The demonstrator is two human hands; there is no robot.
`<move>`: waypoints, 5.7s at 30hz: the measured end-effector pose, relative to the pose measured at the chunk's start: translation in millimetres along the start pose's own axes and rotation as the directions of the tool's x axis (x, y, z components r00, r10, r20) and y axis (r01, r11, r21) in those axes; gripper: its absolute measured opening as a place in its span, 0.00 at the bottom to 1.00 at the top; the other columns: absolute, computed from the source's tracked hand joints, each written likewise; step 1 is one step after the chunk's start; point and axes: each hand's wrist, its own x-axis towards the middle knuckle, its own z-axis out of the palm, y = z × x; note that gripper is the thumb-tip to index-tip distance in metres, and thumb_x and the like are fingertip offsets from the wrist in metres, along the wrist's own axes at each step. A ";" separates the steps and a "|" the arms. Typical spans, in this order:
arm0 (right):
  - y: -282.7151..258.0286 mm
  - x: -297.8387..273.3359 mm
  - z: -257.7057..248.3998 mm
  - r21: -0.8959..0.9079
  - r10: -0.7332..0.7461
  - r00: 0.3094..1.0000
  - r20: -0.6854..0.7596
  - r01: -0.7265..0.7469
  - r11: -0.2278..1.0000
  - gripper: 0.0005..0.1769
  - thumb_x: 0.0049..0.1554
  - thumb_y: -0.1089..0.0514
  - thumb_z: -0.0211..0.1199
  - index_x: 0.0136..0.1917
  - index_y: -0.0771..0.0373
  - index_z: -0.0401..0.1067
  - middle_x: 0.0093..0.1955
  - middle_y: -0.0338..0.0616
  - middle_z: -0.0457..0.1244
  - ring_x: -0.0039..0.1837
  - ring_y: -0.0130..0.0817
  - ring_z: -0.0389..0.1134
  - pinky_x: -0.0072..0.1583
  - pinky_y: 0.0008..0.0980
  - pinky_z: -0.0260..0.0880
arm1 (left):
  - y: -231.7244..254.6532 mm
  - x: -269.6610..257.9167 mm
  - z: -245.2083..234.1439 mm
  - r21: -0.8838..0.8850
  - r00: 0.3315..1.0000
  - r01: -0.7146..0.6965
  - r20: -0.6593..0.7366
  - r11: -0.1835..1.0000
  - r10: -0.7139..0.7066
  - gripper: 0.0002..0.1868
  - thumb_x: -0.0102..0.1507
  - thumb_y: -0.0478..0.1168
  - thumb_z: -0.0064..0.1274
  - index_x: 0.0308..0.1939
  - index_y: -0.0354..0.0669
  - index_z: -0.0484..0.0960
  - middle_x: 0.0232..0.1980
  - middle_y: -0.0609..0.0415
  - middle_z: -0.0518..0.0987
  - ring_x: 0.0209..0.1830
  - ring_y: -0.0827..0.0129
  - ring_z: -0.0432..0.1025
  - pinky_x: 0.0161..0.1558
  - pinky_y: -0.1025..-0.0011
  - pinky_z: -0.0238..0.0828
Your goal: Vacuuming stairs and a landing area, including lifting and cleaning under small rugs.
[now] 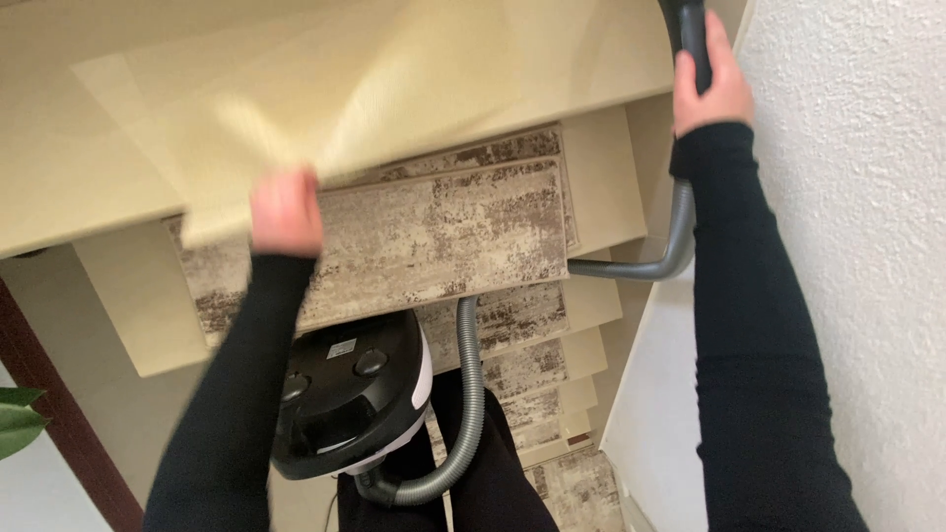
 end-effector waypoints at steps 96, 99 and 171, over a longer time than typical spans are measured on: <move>-689.2 -223.1 251.4 0.295 -0.357 0.763 0.539 0.226 0.928 0.40 0.72 0.39 0.53 0.93 0.41 0.50 0.48 0.61 0.76 0.46 0.71 0.75 0.48 0.66 0.73 | 161.8 -291.8 -83.4 -0.392 0.796 0.598 0.184 0.699 -0.577 0.13 0.59 0.29 0.51 0.47 0.36 0.85 0.41 0.46 0.81 0.43 0.48 0.77 0.51 0.54 0.76; -731.3 -157.5 327.7 0.366 -0.354 0.792 0.498 0.178 0.913 0.40 0.72 0.35 0.52 0.93 0.33 0.46 0.56 0.59 0.78 0.50 0.71 0.78 0.53 0.61 0.77 | 167.4 -312.4 -56.9 -0.356 0.807 0.590 0.241 0.725 -0.539 0.27 0.53 0.28 0.56 0.57 0.21 0.85 0.57 0.33 0.87 0.59 0.44 0.81 0.70 0.52 0.76; -173.2 -519.7 -86.8 -0.189 0.749 0.316 0.582 -0.844 0.502 0.42 0.67 0.35 0.57 0.92 0.20 0.55 0.44 0.36 0.78 0.31 0.34 0.64 0.43 0.31 0.68 | -35.0 64.3 -3.2 0.430 0.725 0.105 0.584 0.897 -0.365 0.50 0.73 0.75 0.40 0.81 0.36 0.73 0.64 0.34 0.81 0.53 0.35 0.81 0.46 0.42 0.83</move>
